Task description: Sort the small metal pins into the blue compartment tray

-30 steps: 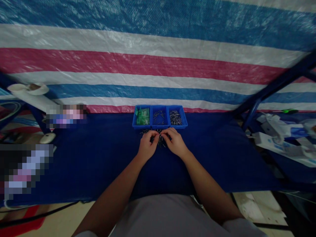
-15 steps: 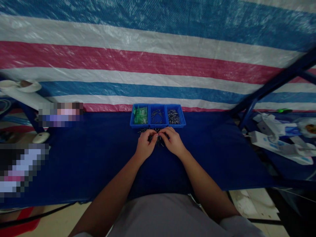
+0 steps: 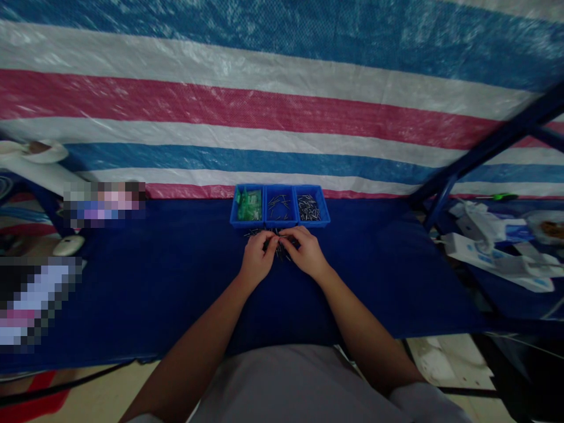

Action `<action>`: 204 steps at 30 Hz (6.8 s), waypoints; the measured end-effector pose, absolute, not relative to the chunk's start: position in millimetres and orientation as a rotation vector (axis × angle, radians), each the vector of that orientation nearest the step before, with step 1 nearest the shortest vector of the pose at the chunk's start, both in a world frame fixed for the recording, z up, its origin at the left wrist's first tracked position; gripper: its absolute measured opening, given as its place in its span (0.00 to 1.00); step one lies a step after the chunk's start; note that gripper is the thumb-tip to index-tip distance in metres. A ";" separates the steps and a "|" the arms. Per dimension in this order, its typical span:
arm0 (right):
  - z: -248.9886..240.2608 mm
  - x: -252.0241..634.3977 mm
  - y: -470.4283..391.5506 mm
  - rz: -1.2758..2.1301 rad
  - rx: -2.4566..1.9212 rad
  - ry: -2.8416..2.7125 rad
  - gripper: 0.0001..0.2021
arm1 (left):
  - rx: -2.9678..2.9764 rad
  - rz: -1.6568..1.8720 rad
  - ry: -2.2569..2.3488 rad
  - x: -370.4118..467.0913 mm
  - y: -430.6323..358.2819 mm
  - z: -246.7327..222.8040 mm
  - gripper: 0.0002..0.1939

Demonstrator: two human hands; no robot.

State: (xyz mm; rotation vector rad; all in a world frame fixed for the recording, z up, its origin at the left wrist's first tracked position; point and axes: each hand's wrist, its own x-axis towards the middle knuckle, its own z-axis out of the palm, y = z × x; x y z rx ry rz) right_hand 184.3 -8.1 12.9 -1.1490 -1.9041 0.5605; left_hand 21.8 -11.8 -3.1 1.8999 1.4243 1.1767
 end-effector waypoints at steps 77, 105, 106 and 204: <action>18.0 184.9 -9.6 0.551 -1.113 -1.917 0.05 | 1.852 1.257 1.292 21.3 -12.6 -8.8 0.09; 19.1 184.3 -8.0 0.557 -1.073 -1.924 0.08 | 1.832 1.251 1.321 21.2 -13.8 -5.7 0.10; 19.0 184.3 -7.9 0.554 -1.082 -1.927 0.09 | 1.828 1.262 1.308 21.5 -14.0 -5.9 0.09; 12.9 179.1 -8.1 0.890 -1.129 -1.510 0.06 | 1.881 1.213 1.233 24.2 -16.2 -0.7 0.07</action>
